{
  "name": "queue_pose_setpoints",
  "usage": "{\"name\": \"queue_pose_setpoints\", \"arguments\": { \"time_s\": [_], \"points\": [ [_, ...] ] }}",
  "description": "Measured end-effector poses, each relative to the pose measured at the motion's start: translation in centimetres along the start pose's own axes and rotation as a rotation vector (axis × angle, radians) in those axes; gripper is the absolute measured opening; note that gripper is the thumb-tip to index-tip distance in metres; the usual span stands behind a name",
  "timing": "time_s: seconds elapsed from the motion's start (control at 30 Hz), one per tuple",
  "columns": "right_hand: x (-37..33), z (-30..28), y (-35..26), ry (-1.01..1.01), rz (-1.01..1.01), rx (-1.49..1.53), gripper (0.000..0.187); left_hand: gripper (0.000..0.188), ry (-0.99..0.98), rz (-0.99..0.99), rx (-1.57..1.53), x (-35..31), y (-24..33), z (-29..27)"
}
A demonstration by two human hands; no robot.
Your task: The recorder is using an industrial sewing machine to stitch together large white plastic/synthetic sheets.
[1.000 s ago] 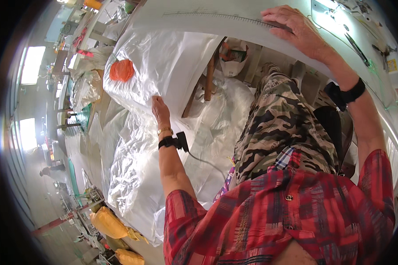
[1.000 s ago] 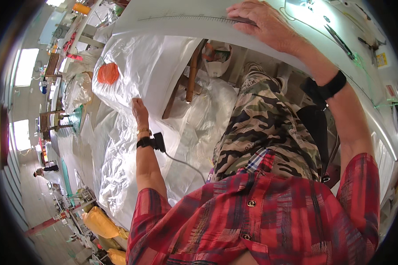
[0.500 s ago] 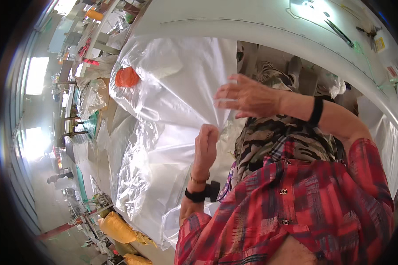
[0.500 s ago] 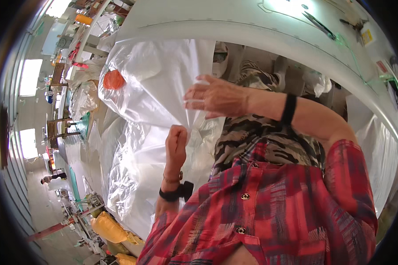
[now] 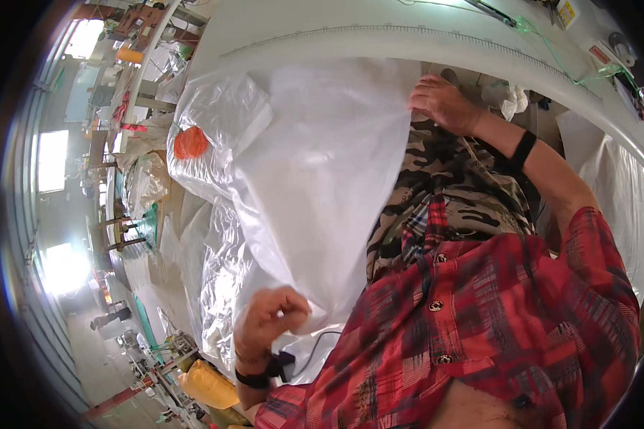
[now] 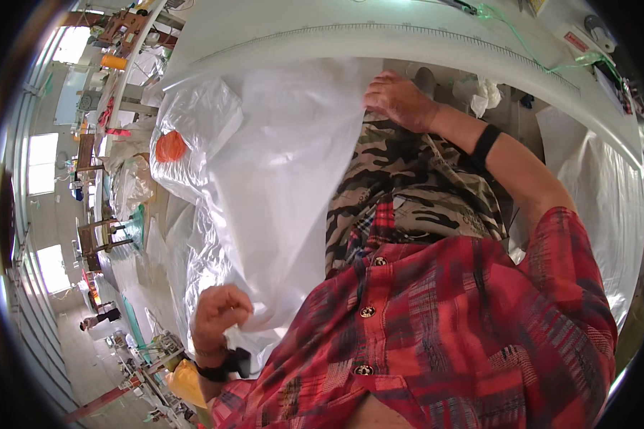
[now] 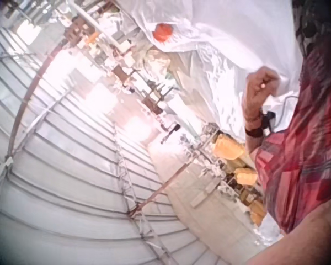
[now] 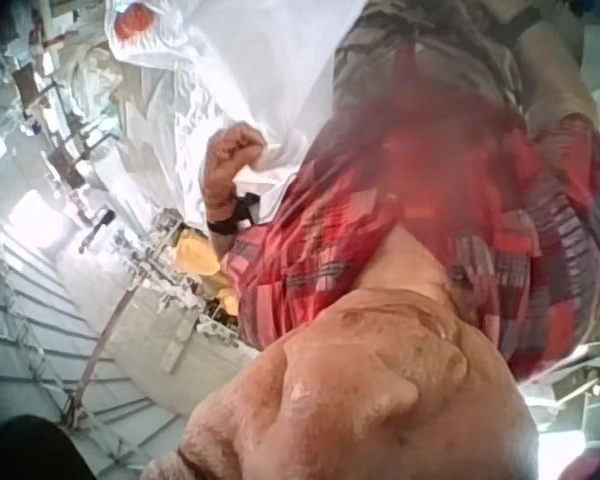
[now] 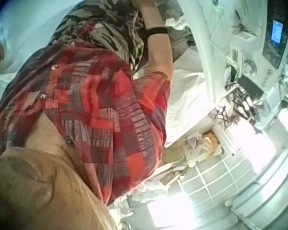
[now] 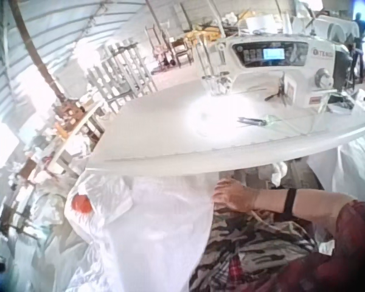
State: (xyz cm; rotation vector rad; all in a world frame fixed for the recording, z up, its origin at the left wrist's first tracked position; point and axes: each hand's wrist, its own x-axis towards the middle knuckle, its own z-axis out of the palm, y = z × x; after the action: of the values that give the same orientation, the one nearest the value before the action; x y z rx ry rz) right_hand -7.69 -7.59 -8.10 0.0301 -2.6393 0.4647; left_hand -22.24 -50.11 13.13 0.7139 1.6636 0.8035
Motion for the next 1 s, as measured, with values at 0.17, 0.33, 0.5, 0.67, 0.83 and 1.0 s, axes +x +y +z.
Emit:
{"name": "queue_pose_setpoints", "arguments": {
  "time_s": [0.17,0.33,0.5,0.67,0.83,1.0],
  "points": [
    [-0.5,-4.5,-3.1,-0.19,-0.05,-0.117,0.008,0.037,-0.058,0.45,0.372,7.9,2.2,0.6],
    [0.4,-7.2,-7.7,-0.119,-0.026,-0.012,0.012,0.057,0.134,0.72,0.676,17.1,4.7,7.3],
    [-0.3,-9.6,-8.7,-0.13,0.075,-0.012,0.013,0.032,0.42,0.912,0.878,22.1,6.0,12.2],
    [-1.0,-9.8,-8.5,0.066,0.049,-0.012,0.016,0.01,0.446,0.898,0.632,23.8,5.3,10.6],
    [-1.3,-9.0,-6.7,0.158,0.185,0.066,0.022,0.011,0.141,0.601,0.033,21.5,9.8,7.9],
    [-3.1,-7.3,-3.2,0.237,0.193,-0.02,0.03,0.008,0.163,0.761,0.047,16.6,13.8,7.5]
  ]
}}
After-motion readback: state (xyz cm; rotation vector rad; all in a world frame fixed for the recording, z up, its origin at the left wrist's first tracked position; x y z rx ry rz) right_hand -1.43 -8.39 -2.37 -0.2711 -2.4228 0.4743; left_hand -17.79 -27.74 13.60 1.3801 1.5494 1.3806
